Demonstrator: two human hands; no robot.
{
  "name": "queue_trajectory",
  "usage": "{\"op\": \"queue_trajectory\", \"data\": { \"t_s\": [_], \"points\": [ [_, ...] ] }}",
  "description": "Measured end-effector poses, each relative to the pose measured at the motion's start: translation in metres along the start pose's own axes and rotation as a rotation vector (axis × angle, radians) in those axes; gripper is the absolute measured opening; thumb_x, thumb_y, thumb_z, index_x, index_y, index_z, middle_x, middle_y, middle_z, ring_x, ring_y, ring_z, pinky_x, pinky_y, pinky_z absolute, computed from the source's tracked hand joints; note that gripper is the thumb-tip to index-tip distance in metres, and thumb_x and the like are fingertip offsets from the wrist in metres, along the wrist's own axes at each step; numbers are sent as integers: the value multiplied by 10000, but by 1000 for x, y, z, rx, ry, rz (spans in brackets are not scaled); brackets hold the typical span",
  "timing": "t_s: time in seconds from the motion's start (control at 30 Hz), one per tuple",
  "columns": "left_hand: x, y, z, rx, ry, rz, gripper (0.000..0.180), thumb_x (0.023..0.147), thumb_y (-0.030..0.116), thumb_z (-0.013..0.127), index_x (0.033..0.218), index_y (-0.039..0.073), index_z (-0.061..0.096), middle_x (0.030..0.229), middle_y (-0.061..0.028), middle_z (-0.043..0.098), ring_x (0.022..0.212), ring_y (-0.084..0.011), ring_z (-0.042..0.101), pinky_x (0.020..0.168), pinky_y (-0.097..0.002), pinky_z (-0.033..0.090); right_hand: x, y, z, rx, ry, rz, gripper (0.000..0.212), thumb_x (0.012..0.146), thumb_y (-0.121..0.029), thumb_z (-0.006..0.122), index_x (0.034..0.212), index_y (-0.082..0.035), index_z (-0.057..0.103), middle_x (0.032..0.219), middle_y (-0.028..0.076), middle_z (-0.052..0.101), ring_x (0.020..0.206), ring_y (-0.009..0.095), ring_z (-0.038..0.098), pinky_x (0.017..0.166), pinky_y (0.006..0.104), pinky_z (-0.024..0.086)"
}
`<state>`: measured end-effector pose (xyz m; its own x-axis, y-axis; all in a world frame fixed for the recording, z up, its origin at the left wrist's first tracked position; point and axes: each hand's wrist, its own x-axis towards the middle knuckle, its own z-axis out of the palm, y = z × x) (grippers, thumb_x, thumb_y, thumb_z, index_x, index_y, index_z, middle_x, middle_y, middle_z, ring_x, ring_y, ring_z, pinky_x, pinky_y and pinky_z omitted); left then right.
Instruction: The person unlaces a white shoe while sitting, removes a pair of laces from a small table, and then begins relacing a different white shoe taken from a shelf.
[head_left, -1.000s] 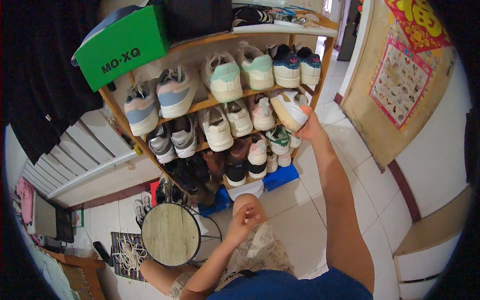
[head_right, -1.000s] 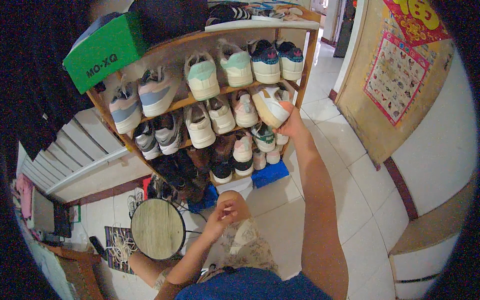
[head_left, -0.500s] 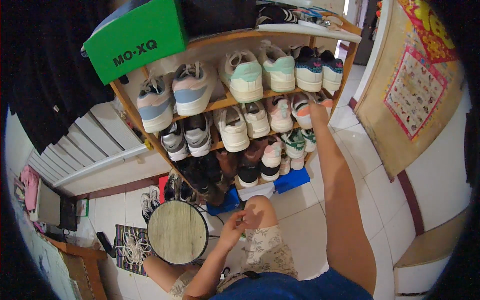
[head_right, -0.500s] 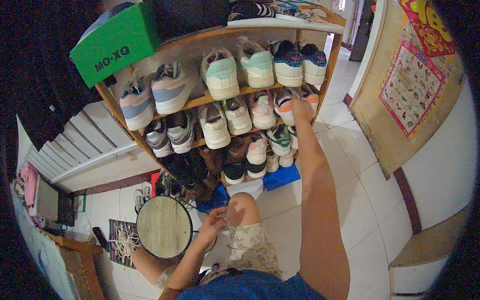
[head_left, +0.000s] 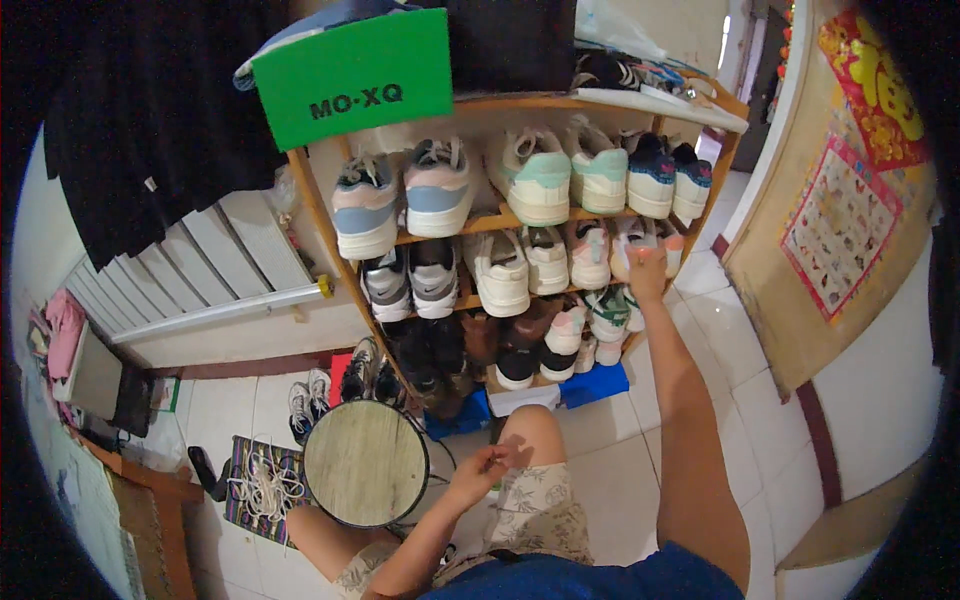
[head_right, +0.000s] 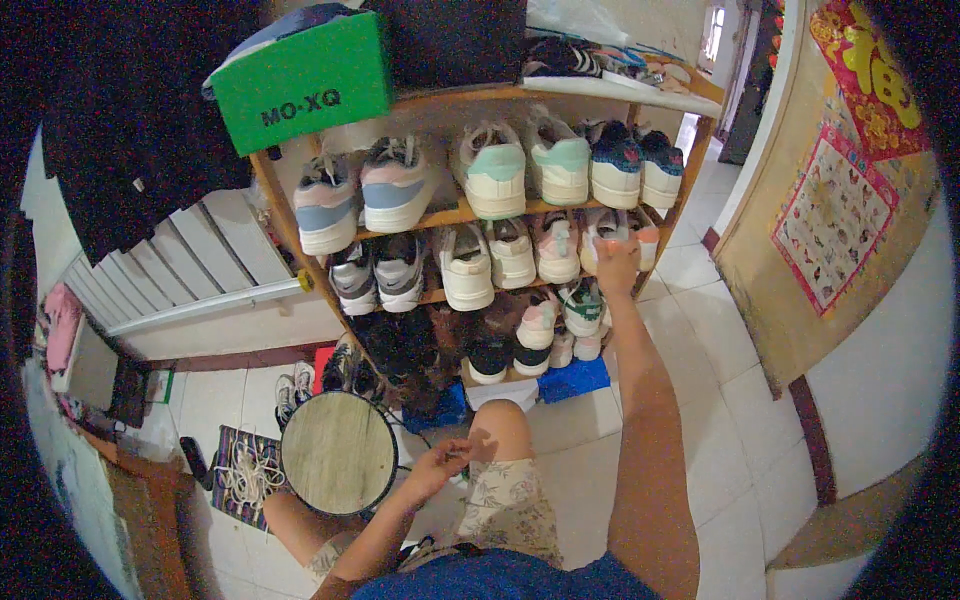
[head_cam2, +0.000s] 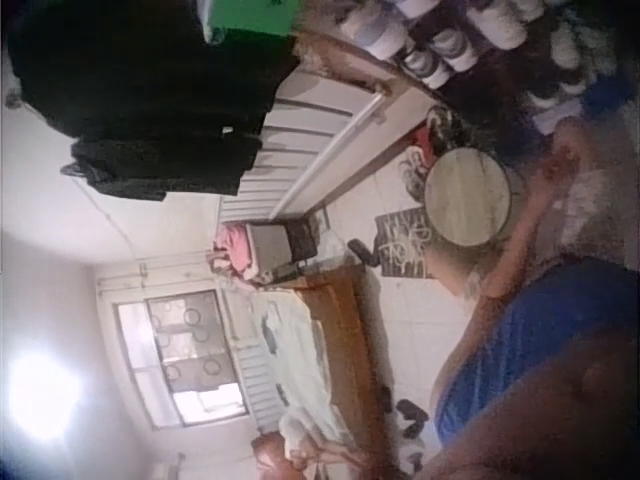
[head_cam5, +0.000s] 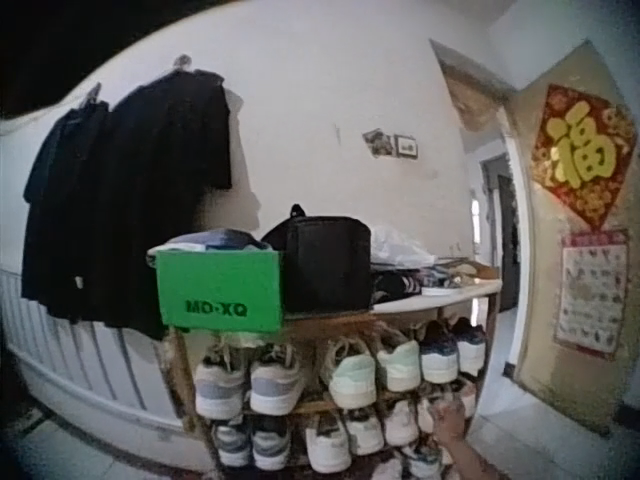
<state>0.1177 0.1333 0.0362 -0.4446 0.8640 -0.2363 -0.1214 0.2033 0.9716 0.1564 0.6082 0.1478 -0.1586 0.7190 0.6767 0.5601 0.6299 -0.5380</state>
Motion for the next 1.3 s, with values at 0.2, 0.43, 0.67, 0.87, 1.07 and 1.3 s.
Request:
{"op": "queue_trajectory", "data": {
  "t_s": [0.2, 0.43, 0.67, 0.87, 1.07, 1.3],
  "points": [
    [-12, 36, 6, 123, 14, -82, 348, 894, 219, 601, 1192, 45, 555, 1036, -53, 622, 921, -141, 573, 813, -274, 450, -1, 13, -2, 159, -64, -65, 803, 794, -275, 705, 1354, 64, 239, 1323, 319, 361, 1189, 456, 405, 1003, 456, 351],
    [-26, 6, -13, 94, -6, -69, 367, 923, 250, 574, 1209, 21, 548, 1112, -63, 599, 1014, -153, 545, 891, -285, 422, -50, -77, -20, -272, 126, -107, 696, 738, -97, 667, 1328, 4, 313, 1320, 256, 305, 1152, 444, 404, 976, 458, 368],
    [-29, -21, -23, 82, 76, 3, 348, 907, 269, 579, 1187, 63, 569, 1034, -78, 647, 972, -158, 599, 824, -273, 459, -80, -226, -50, 602, -160, -572, 223, 727, 29, 615, 939, -39, 607, 995, 124, 554, 979, 309, 538, 848, 387, 445],
    [-37, -1, -12, 0, 13, -41, 326, 930, 189, 559, 1214, 30, 540, 1080, -47, 604, 985, -147, 565, 869, -292, 442, -98, -375, -74, 743, -150, -857, 253, 747, -18, 647, 996, -26, 602, 1053, 107, 554, 981, 294, 543, 825, 361, 472],
    [-43, -4, -6, 40, -38, 14, 339, 925, 193, 568, 1227, 42, 542, 1051, -36, 619, 989, -123, 563, 872, -277, 439, -75, -425, -10, 446, -348, -660, 579, 681, -146, 745, 1180, -22, 479, 1124, 155, 515, 1112, 353, 449, 921, 410, 412],
    [-63, -22, -26, -3, 67, 71, 309, 888, 233, 578, 1152, 73, 588, 1005, -58, 649, 920, -136, 596, 823, -268, 452, -111, -403, -21, 532, -368, -831, 447, 623, -121, 776, 923, -5, 465, 1007, 166, 508, 1016, 376, 450, 860, 422, 384]
  ]
}}
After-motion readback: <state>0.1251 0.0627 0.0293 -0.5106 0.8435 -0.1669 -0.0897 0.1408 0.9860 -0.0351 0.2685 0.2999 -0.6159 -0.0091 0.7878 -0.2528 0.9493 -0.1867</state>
